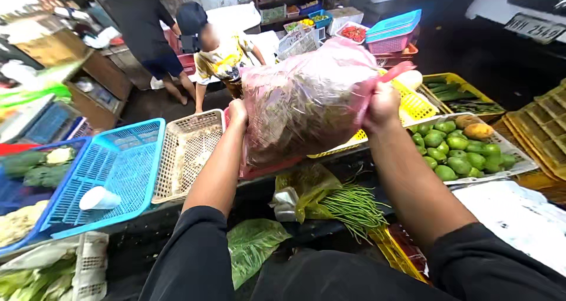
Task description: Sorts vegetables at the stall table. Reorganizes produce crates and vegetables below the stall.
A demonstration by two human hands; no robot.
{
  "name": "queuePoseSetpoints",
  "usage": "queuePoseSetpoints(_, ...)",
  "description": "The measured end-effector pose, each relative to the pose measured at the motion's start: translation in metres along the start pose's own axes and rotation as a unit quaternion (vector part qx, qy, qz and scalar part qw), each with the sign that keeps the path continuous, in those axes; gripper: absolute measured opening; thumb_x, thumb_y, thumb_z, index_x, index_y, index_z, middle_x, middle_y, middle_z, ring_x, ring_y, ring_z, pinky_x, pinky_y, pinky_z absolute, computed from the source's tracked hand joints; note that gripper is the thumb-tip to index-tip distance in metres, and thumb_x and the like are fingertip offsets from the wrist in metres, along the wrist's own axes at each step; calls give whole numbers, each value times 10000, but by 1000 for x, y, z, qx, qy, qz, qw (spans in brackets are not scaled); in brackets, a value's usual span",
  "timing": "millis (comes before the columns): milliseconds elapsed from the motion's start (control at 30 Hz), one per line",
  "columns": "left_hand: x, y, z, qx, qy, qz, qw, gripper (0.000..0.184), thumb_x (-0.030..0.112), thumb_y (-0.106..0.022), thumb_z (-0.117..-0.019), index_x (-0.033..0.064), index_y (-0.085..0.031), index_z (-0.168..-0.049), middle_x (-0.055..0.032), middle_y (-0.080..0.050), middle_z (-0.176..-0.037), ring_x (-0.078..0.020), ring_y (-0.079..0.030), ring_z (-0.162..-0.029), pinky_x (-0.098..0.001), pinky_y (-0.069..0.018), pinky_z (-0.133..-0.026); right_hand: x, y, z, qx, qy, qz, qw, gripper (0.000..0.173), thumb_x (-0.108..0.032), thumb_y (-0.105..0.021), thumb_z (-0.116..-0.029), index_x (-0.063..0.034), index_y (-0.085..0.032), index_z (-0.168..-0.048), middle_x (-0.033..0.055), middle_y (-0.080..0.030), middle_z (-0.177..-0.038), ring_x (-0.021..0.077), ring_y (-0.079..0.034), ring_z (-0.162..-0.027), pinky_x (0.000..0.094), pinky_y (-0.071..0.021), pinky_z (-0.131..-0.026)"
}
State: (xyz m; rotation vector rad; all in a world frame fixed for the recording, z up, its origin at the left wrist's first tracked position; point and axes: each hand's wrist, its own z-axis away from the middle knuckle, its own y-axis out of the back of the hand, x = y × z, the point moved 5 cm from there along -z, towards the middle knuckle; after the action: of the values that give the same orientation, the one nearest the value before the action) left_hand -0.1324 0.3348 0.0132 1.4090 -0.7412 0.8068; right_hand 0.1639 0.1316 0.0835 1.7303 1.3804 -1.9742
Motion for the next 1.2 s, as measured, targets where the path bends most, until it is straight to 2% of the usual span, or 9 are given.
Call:
queuePoseSetpoints(200, -75, -12, -55, 3, 133, 206, 970, 474, 384, -577, -1032, -11, -621, -1291, -228, -667, -1189, -321, -656, -1048, -536, -541, -909, 107, -40, -66, -6, -117, 26, 993, 220, -162, -494, -1064, -34, -572, -1225, 121, -700, -980, 218, -712, -861, 445, -618, -763)
queuePoseSetpoints(267, -99, -26, -65, 10, 176, 251, 952, 449, 379, -569, -1024, -2, -625, -1254, -206, -669, -1122, -304, -651, -965, -523, -554, -820, 129, -48, -75, 2, -138, 64, 988, 231, -166, -494, -1060, -27, -559, -1233, 135, -694, -982, 231, -707, -850, 451, -614, -747)
queuePoseSetpoints(333, -117, -40, -68, 11, 203, 233, 951, 419, 327, -521, -1045, -19, -630, -1255, -244, -645, -1191, -362, -629, -1046, -580, -526, -865, 140, -58, -78, -11, -145, 151, 978, 261, -168, -487, -1051, -21, -530, -1263, 137, -664, -1015, 229, -682, -862, 447, -597, -752)
queuePoseSetpoints(567, -181, -64, -59, 35, 288, 252, 923, 415, 263, -470, -1048, -50, -615, -1278, -268, -598, -1328, -386, -583, -1199, -601, -494, -958, 158, -100, -94, -190, -153, 433, 868, 527, -408, -619, -1012, -18, -554, -1361, 212, -643, -1225, 316, -647, -1094, 535, -539, -935)
queuePoseSetpoints(700, -185, -63, -58, 26, 299, 238, 924, 424, 278, -456, -1065, -51, -617, -1281, -268, -606, -1333, -389, -587, -1226, -603, -490, -987, 168, -109, -80, -238, -108, 481, 837, 610, -443, -686, -966, -73, -514, -1419, 194, -654, -1236, 313, -656, -1117, 550, -531, -971)
queuePoseSetpoints(767, -184, -63, -58, 10, 298, 232, 926, 428, 270, -443, -1071, -58, -610, -1289, -277, -595, -1343, -396, -575, -1236, -605, -481, -994, 163, -116, -71, -249, -47, 554, 793, 733, -525, -713, -906, -106, -493, -1466, 178, -622, -1331, 327, -612, -1220, 588, -493, -1020)
queuePoseSetpoints(933, -189, -64, -61, 4, 311, 231, 922, 360, 212, -511, -1037, -46, -618, -1264, -270, -606, -1295, -381, -588, -1165, -599, -495, -935, 167, -155, -47, -305, 181, 647, 675, 1129, -760, -756, -696, -129, -399, -1562, 152, -284, -1665, 359, -267, -1536, 625, -287, -1199)
queuePoseSetpoints(1100, -187, -63, -61, -12, 287, 123, 950, 347, 222, -551, -1022, -46, -656, -1216, -267, -634, -1284, -382, -615, -1179, -586, -503, -967, 201, -180, -29, -359, 175, 725, 561, 1448, -824, -810, -555, -110, -187, -1650, 154, -189, -1704, 365, -235, -1552, 684, -304, -1155)
queuePoseSetpoints(1200, -181, -61, -60, -18, 290, 97, 952, 348, 216, -545, -1029, -49, -644, -1233, -274, -623, -1298, -389, -606, -1194, -581, -493, -978, 207, -177, -25, -350, 175, 737, 551, 1450, -797, -831, -551, -98, -188, -1647, 167, -245, -1681, 375, -306, -1517, 673, -361, -1110)
